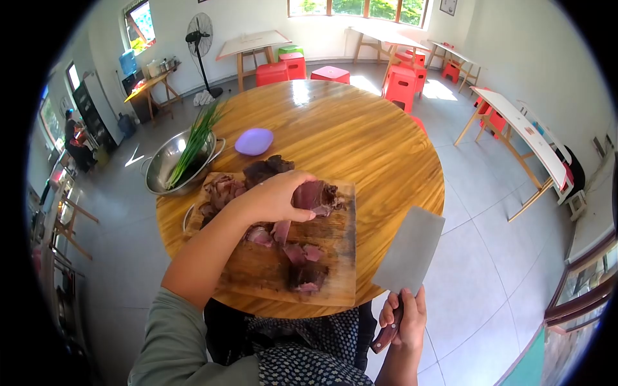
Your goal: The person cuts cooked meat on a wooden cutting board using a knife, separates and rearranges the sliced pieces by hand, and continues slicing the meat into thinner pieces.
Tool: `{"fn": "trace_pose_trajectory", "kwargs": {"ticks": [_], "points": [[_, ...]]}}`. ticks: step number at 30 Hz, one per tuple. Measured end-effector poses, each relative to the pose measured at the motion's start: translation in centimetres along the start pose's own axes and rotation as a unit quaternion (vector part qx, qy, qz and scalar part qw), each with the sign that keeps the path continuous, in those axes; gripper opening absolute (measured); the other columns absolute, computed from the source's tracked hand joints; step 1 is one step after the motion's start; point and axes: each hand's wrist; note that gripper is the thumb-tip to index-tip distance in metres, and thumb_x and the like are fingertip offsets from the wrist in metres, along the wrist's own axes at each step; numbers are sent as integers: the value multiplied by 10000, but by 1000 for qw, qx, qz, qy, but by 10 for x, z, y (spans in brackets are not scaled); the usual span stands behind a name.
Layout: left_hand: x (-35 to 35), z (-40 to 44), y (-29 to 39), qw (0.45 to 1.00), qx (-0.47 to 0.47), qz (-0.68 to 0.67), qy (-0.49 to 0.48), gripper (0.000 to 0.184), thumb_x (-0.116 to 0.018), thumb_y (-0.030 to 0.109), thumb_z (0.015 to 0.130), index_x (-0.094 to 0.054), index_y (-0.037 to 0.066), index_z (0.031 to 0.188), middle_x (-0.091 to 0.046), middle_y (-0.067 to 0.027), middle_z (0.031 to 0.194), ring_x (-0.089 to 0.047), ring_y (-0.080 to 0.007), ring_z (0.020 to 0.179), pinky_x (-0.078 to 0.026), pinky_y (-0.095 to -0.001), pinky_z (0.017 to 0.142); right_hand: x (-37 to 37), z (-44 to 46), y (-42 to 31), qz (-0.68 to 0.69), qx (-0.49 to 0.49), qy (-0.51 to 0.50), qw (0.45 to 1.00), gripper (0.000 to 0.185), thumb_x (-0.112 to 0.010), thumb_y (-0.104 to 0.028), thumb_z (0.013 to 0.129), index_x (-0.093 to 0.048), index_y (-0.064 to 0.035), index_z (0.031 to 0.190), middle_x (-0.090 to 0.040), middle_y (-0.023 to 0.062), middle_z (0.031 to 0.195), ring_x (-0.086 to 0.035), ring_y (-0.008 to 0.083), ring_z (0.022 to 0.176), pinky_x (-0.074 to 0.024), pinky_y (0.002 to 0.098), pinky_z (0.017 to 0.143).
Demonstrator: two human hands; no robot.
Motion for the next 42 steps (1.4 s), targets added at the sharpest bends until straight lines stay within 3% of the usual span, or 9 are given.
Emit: {"fn": "trace_pose_trajectory", "kwargs": {"ticks": [8, 12, 15, 20, 24, 27, 30, 36, 42], "points": [[-52, 37, -28, 990, 65, 127, 6, 587, -760, 242, 895, -551, -29, 1372, -560, -258, 1379, -549, -427, 1270, -470, -442, 1062, -10, -5, 3, 4, 9, 29, 1000, 139, -421, -126, 1078, -445, -79, 1206, -465, 76, 759, -477, 157, 452, -460, 296, 376], [-41, -14, -9, 983, -130, 84, 94, 473, -733, 103, 903, -573, 15, 1339, -590, -164, 1326, -573, -383, 1221, -484, -429, 1033, -3, -10, 3, 14, 7, 45, 999, 122, -420, -120, 1077, -455, -88, 1189, -469, 75, 755, -480, 159, 449, -462, 301, 372], [-48, -42, -12, 987, -153, -7, -41, 449, -764, 101, 864, -599, 24, 1275, -611, -121, 1233, -559, -338, 1209, -476, -441, 1016, -2, -4, 5, 8, 2, 45, 999, 128, -423, -121, 1074, -454, -95, 1196, -467, 72, 748, -470, 157, 442, -454, 301, 359], [-47, -39, -4, 976, -25, 31, -212, 381, -768, 89, 864, -613, 62, 1211, -602, -111, 1256, -523, -307, 1242, -477, -426, 977, -9, -2, 5, 7, 1, 31, 999, 136, -428, -124, 1073, -449, -96, 1204, -466, 70, 745, -466, 155, 442, -442, 300, 350], [-49, -41, -6, 980, -84, 31, -176, 330, -770, 91, 865, -619, 66, 1157, -636, -110, 1169, -566, -317, 1159, -488, -433, 927, -10, -11, 4, -4, 0, 42, 999, 145, -430, -129, 1075, -447, -99, 1215, -465, 68, 745, -461, 154, 439, -439, 299, 349], [-33, -55, 5, 986, -3, -4, -164, 320, -769, 96, 877, -623, 60, 1159, -676, -125, 1091, -630, -305, 1072, -509, -412, 902, -4, -14, 7, -5, 4, 56, 998, 152, -429, -133, 1077, -447, -100, 1224, -462, 65, 744, -456, 150, 434, -439, 299, 346], [-7, -74, -13, 993, 30, -106, -34, 348, -751, 102, 911, -613, 22, 1220, -714, -145, 1112, -695, -255, 1015, -539, -362, 880, -1, -13, 7, -5, 14, 55, 998, 144, -426, -134, 1079, -448, -103, 1218, -460, 62, 743, -454, 146, 435, -441, 299, 348], [-12, -76, -39, 998, 23, 63, -1, 431, -747, 51, 841, -617, 5, 1249, -685, -193, 1129, -663, -344, 1055, -529, -412, 920, 1, -7, 8, -5, 22, 14, 1000, 202, -424, -130, 1085, -407, -55, 1271, -475, 81, 787, -491, 171, 478, -485, 316, 403], [-46, -63, -45, 993, -55, 102, 10, 292, -807, 59, 815, -655, 28, 1062, -578, -147, 1114, -617, -370, 1004, -502, -458, 895, -6, -16, 9, -19, 12, -9, 1000, 196, -426, -137, 1088, -406, -43, 1260, -477, 89, 792, -496, 179, 485, -490, 325, 414]]}}
Point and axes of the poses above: each hand's wrist, its own z-axis towards the middle knuckle, its own x-axis out of the back of the hand, y = z × x
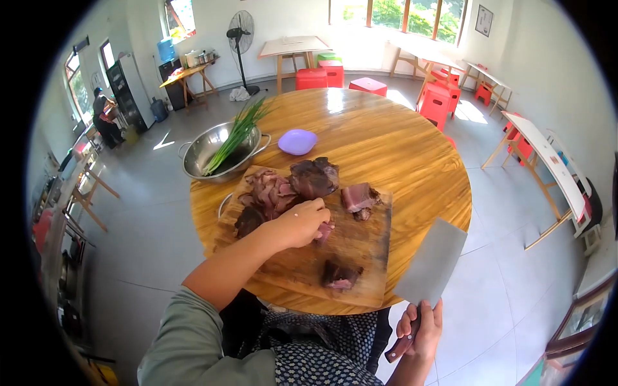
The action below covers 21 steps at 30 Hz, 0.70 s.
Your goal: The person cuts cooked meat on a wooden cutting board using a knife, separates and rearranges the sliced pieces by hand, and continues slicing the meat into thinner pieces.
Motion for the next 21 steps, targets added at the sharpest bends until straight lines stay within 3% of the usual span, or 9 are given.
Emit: {"fn": "trace_pose_trajectory", "kwargs": {"ticks": [6, 8, 12, 14, 16, 18, 20, 21], "points": [[10, -13, 6, 999, 8, -46, 15, 256, -773, 30, 828, -630, 29, 1041, -612, -150, 1035, -622, -355, 1032, -516, -429, 884, 0, -2, -3, -14, -4, 3, 1000, 182, -434, -129, 1079, -404, -43, 1237, -473, 87, 787, -502, 180, 488, -498, 329, 425], [28, -20, 4, 991, 44, -78, 96, 234, -741, 5, 853, -617, 8, 1051, -661, -169, 1006, -673, -332, 1003, -542, -407, 856, -5, -1, -5, -18, -7, 19, 1000, 122, -427, -130, 1080, -437, -69, 1185, -464, 69, 759, -470, 149, 445, -470, 295, 372], [62, -29, -19, 984, 98, -70, 129, 248, -731, 5, 868, -610, -18, 1082, -697, -188, 1004, -721, -313, 960, -550, -387, 830, -5, 3, -4, -23, -6, 12, 1000, 123, -431, -135, 1082, -440, -83, 1194, -460, 68, 755, -464, 147, 442, -467, 295, 368], [72, -33, -31, 979, 132, -23, 152, 270, -773, 73, 818, -656, 9, 1052, -706, -195, 1021, -669, -380, 1006, -519, -449, 867, -2, 5, -3, -26, -21, -8, 999, 202, -414, -113, 1080, -401, -62, 1275, -473, 97, 789, -493, 181, 483, -487, 329, 420], [73, -37, -41, 982, 97, 5, 163, 288, -776, 84, 818, -683, 13, 1081, -718, -190, 1021, -660, -374, 1034, -521, -448, 871, -3, 5, -1, 0, -20, -15, 1000, 208, -414, -113, 1084, -404, -79, 1290, -475, 95, 789, -490, 181, 480, -482, 327, 418], [74, -40, -48, 979, 138, -34, 149, 295, -770, 67, 882, -644, -11, 1138, -711, -139, 1055, -680, -249, 1006, -523, -357, 904, 0, 6, 1, -12, -18, -14, 1000, 209, -430, -134, 1089, -406, -88, 1291, -477, 86, 779, -496, 179, 474, -489, 327, 405], [66, -38, -56, 936, 172, -262, 162, 298, -771, 136, 926, -660, 0, 1167, -714, -93, 1072, -670, -195, 1027, -527, -340, 915, -2, 7, 0, -19, -17, 2, 1000, 207, -437, -137, 1090, -407, -91, 1289, -477, 80, 771, -502, 178, 471, -490, 325, 396], [64, -36, -61, 936, 177, -268, 147, 284, -753, 161, 956, -658, 3, 1173, -708, -75, 1124, -657, -161, 1054, -526, -328, 933, -10, 7, 1, -25, -4, 36, 999, 147, -429, -153, 1096, -450, -101, 1232, -457, 58, 740, -456, 138, 421, -440, 290, 333]]}}
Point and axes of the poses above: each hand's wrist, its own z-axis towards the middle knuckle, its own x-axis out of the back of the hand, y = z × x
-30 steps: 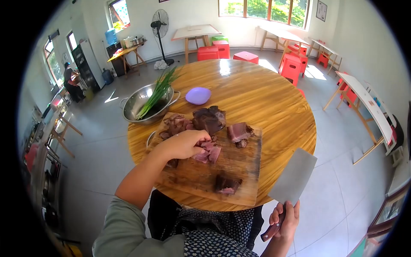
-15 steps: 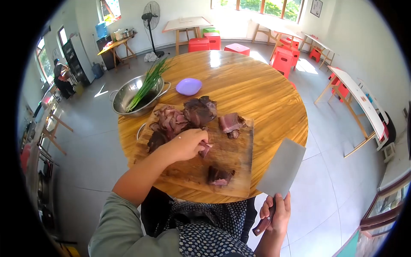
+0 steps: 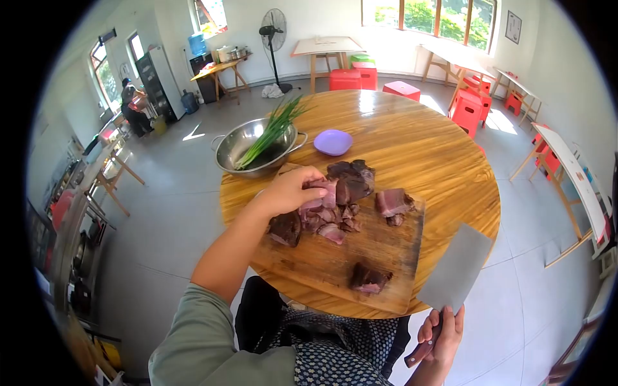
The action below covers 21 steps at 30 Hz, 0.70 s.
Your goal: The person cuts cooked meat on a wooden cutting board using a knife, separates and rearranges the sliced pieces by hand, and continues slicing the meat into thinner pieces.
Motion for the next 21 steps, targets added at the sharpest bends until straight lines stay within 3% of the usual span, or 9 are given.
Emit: {"fn": "trace_pose_trajectory", "kwargs": {"ticks": [3, 4, 5, 7, 11, 14, 16, 19, 21], "points": [[-3, 0, -2, 994, 3, 109, -20, 303, -752, 125, 940, -648, 13, 1201, -699, -90, 1119, -662, -198, 1039, -525, -330, 932, 7, 3, 2, 2, 12, -7, 1000, 164, -419, -146, 1098, -445, -104, 1255, -462, 58, 741, -453, 139, 418, -441, 289, 334], [-6, -9, 11, 975, -45, 216, 29, 270, -733, 85, 931, -651, 27, 1181, -677, -110, 1130, -663, -246, 979, -530, -341, 897, 8, 3, 3, 2, 10, -9, 1000, 164, -419, -146, 1098, -445, -104, 1255, -462, 58, 741, -453, 139, 418, -441, 289, 334], [-8, -10, 9, 975, -42, 216, 30, 270, -733, 85, 931, -651, 27, 1181, -677, -110, 1130, -663, -246, 979, -530, -341, 897, 9, 3, 3, 0, 13, -12, 1000, 171, -418, -147, 1098, -442, -105, 1262, -463, 58, 742, -455, 139, 420, -441, 290, 335], [-9, -9, 5, 928, -172, 297, 145, 231, -711, 57, 921, -657, 34, 1145, -650, -127, 1157, -651, -282, 940, -532, -362, 848, 8, 3, 4, 0, 16, -13, 1000, 177, -417, -148, 1099, -440, -105, 1269, -464, 58, 743, -456, 138, 422, -442, 290, 335], [-7, -36, 22, 950, -170, 192, 180, 198, -698, 42, 922, -654, 31, 1115, -633, -130, 1195, -642, -282, 955, -527, -367, 834, 12, 0, 5, -16, 16, -10, 1000, 186, -417, -153, 1102, -435, -102, 1280, -464, 58, 744, -462, 136, 428, -444, 285, 336], [-23, -73, 46, 965, -126, 184, 138, 199, -703, 73, 931, -655, 23, 1118, -639, -130, 1186, -637, -301, 1004, -523, -373, 864, 18, 2, 6, -22, 21, -19, 999, 189, -422, -154, 1103, -435, -102, 1284, -463, 58, 746, -462, 136, 429, -445, 281, 337], [-54, -95, 46, 967, -166, 165, 98, 227, -720, 124, 936, -660, 27, 1133, -639, -133, 1182, -636, -317, 1050, -513, -396, 922, 17, 4, 8, -27, 21, -24, 999, 190, -426, -153, 1103, -435, -103, 1285, -463, 58, 748, -461, 137, 429, -446, 280, 337], [-101, -119, 47, 975, -183, 123, -32, 535, -776, 215, 900, -579, 49, 1370, -558, -169, 1387, -535, -358, 1303, -436, -437, 1103, 10, 7, 8, -34, 25, -20, 999, 180, -432, -147, 1100, -437, -104, 1275, -465, 60, 751, -465, 141, 435, -439, 278, 335], [-116, -116, 46, 978, -173, 107, -54, 594, -790, 225, 884, -557, 47, 1400, -534, -172, 1425, -512, -365, 1334, -421, -442, 1122, 6, 7, 5, -51, 11, -31, 998, 164, -436, -142, 1098, -437, -99, 1256, -467, 66, 753, -473, 146, 445, -444, 281, 351]]}}
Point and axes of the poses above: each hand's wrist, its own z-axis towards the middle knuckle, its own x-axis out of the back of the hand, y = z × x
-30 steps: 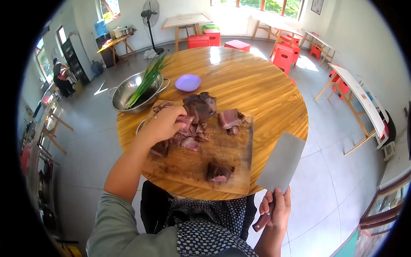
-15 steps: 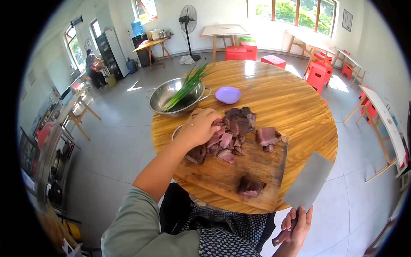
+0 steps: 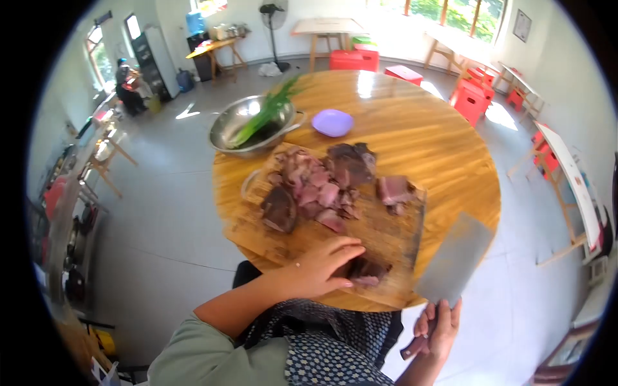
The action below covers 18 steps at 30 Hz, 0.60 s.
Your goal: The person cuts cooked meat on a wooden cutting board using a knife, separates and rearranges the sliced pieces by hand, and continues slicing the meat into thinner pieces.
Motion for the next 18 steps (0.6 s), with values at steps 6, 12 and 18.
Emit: {"fn": "trace_pose_trajectory", "kwargs": {"ticks": [6, 12, 18], "points": [[-15, 23, -13, 994, 6, -52, -97, 663, -833, 201, 825, -557, 40, 1406, -581, -156, 1361, -516, -363, 1315, -421, -447, 1110, -7, -3, -12, -18, -7, -34, 999, 219, -430, -140, 1093, -423, -78, 1303, -478, 82, 768, -482, 148, 458, -467, 287, 386], [8, 16, -15, 992, -9, -65, -107, 610, -852, 191, 810, -611, 39, 1349, -596, -151, 1340, -543, -349, 1280, -436, -433, 1090, 8, 1, -39, -182, -11, -123, 975, 190, -482, -94, 1079, -404, -15, 1233, -521, 80, 797, -538, 137, 518, -475, 278, 440], [-5, -10, -3, 994, -77, -8, 77, 483, -904, 147, 733, -722, 43, 1168, -677, -124, 1211, -664, -318, 1061, -538, -400, 885, -22, 8, -109, -564, 32, -160, 810, 168, -676, -126, 993, -566, -9, 1042, -624, 126, 662, -648, 258, 577, -487, 393, 544]]}}
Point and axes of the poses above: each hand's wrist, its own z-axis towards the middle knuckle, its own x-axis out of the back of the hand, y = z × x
